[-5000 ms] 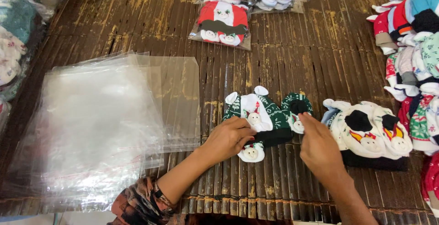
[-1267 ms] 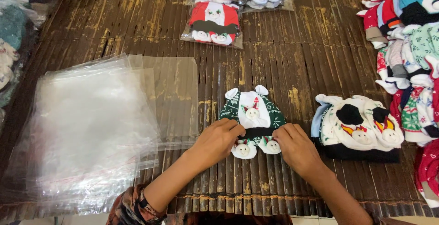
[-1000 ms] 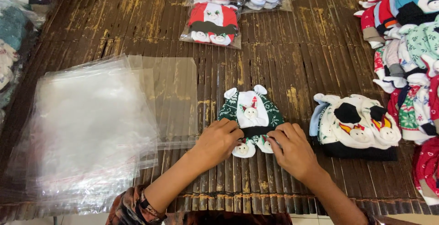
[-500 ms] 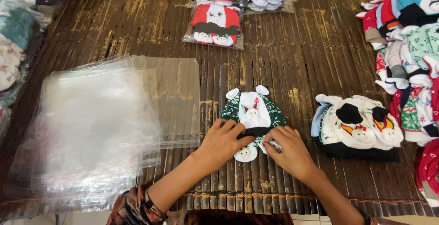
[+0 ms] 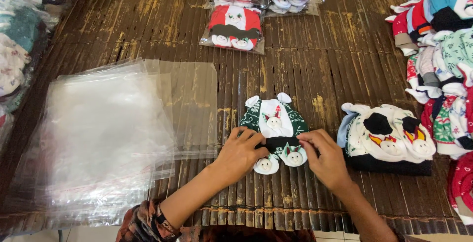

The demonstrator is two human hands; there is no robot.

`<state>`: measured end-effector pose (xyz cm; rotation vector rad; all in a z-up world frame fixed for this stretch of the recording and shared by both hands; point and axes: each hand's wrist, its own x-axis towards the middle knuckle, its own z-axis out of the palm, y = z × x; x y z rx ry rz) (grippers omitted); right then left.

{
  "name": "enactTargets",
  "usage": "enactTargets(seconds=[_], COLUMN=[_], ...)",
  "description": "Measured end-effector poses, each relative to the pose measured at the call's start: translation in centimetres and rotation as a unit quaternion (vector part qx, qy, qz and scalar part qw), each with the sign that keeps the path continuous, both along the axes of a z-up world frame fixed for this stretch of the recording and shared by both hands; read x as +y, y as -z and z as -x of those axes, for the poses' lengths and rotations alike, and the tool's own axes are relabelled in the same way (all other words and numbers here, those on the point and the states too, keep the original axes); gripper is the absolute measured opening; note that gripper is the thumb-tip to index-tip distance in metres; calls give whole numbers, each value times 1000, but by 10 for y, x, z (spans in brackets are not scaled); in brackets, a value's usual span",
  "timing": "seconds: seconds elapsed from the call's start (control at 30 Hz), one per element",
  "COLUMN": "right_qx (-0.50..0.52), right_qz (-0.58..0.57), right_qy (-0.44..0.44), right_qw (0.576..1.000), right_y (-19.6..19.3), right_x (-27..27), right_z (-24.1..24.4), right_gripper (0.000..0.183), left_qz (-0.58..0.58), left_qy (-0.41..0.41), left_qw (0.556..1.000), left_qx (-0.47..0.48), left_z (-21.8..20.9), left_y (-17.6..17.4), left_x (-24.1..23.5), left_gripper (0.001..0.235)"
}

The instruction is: Packaging small knitted textile items like hats and socks into clear plastic bags for distribution.

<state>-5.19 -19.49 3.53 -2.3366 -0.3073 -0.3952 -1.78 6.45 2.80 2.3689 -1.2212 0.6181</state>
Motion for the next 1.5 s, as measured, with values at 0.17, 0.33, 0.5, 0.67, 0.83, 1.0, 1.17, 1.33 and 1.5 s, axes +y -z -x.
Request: enactTargets(seconds=[0.17,0.33,0.5,0.67,0.83,1.0,1.17,1.33,1.5], right_qx=[24,14,-29,-13,-1,10,46,109,99], right_qz=[48,60,71,34,-6,21,8,-3,16], right_qy=[-32,-49,-10,-1,-21,-13,4,30,28], right_qw=[998,997,997,999,1000,1000,999,994,995], right_y=[-3,13,22,22,11,19,17,11,2], right_x=[-13,-13,-6,-8,-6,-8,-8,-6,-6], right_z=[-1,-5,-11,-10,-9,-7,-2,-2,-2], right_gripper=[22,15,7,7,15,14,16,18,18], left_qz=[15,-3,-21,1,-7,10,2,-271,-282], left_qy=[14,28,12,21,22,1,-59,-249,-246], left_qw=[1000,999,997,994,994,991,990,911,828], left_qx=[21,16,75,107,110,130,126,183,419], left_z=[2,-5,-3,-2,-3,-3,-12,-66,-78], left_y=[-3,20,18,7,8,12,-18,14,-22], left_x=[-4,-10,-11,-8,-8,-10,26,111,155], left_gripper=[10,9,12,16,9,4,8,64,11])
